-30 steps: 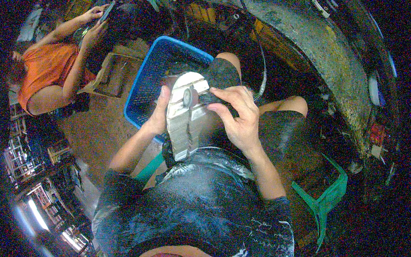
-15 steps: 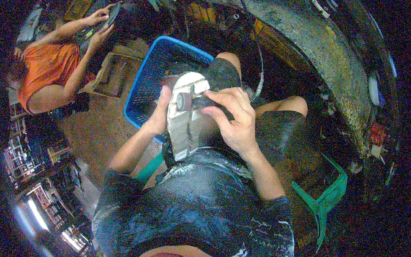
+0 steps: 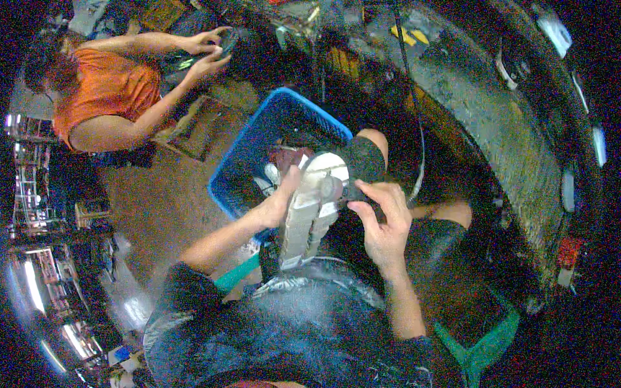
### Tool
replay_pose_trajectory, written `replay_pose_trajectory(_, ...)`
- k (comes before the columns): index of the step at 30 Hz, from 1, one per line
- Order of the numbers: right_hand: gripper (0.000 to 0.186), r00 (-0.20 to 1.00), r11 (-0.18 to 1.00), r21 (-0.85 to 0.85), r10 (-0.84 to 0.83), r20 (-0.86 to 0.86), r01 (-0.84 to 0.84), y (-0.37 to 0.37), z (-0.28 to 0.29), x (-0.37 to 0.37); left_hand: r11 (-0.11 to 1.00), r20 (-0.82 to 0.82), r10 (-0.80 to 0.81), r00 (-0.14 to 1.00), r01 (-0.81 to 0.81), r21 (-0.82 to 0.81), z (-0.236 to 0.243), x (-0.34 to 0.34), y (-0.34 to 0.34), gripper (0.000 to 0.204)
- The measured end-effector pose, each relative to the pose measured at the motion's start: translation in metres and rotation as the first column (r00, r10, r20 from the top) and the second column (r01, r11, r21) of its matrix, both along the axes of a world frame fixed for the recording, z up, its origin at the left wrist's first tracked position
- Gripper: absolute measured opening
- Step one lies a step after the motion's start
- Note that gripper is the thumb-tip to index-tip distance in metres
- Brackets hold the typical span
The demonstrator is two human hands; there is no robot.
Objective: The person uses a rotary grinding tool to smooth the sole of a sneaker. They hold the shoe with one hand and guide the tool across the tread with the other, repeatedly repositioning the shoe to cover different areas of the sole.
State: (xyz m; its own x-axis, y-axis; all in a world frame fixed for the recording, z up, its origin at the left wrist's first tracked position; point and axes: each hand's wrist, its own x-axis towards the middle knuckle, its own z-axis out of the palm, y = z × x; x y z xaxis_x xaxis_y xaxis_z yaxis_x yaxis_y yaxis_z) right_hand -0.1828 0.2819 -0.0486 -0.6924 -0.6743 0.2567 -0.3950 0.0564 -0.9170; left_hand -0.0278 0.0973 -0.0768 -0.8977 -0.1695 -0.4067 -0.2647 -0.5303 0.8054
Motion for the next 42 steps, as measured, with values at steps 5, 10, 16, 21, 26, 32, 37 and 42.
replay_pose_trajectory(5, 0.031, 0.998, 0.998, -0.038, 0.056, -0.028, -0.057, 0.003, 0.0, 0.003, 0.99, -0.072, 0.088, 0.994, -0.095, -0.101, 0.011, -0.005, 0.01, 0.083)
replay_pose_trajectory(10, 0.031, 0.997, 0.998, -0.036, 0.052, -0.059, -0.055, 0.002, 0.004, 0.006, 0.997, 0.018, -0.051, 0.999, 0.052, -0.059, 0.009, -0.004, 0.004, 0.096)
replay_pose_trajectory(16, 0.03, 0.997, 0.999, -0.023, 0.035, -0.066, -0.037, 0.004, 0.003, 0.004, 0.989, -0.024, 0.06, 0.998, -0.056, 0.137, 0.009, -0.005, 0.009, 0.081)
replay_pose_trajectory(21, 0.031, 0.991, 0.996, -0.035, 0.08, -0.105, -0.084, 0.004, 0.001, 0.003, 0.994, -0.063, -0.09, 0.994, 0.085, -0.075, 0.012, -0.006, 0.003, 0.102)
replay_pose_trajectory(26, 0.033, 0.984, 0.993, -0.042, 0.105, -0.145, -0.112, 0.002, 0.001, -0.001, 0.992, -0.056, -0.118, 0.991, 0.115, -0.057, 0.012, -0.004, 0.001, 0.102)
replay_pose_trajectory(32, 0.033, 0.983, 0.992, -0.023, 0.116, -0.144, -0.12, 0.002, -0.001, 0.0, 0.99, -0.077, -0.105, 0.991, 0.098, -0.098, 0.009, -0.004, 0.0, 0.098)
replay_pose_trajectory(37, 0.032, 0.985, 0.994, -0.017, 0.107, -0.133, -0.11, -0.002, 0.0, 0.003, 0.992, -0.062, -0.1, 0.993, 0.094, -0.09, 0.011, -0.004, 0.0, 0.097)
replay_pose_trajectory(42, 0.032, 0.99, 0.994, -0.027, 0.1, -0.102, -0.103, -0.005, 0.002, 0.009, 0.996, -0.059, 0.012, 0.998, -0.017, -0.086, 0.015, -0.005, 0.007, 0.09)
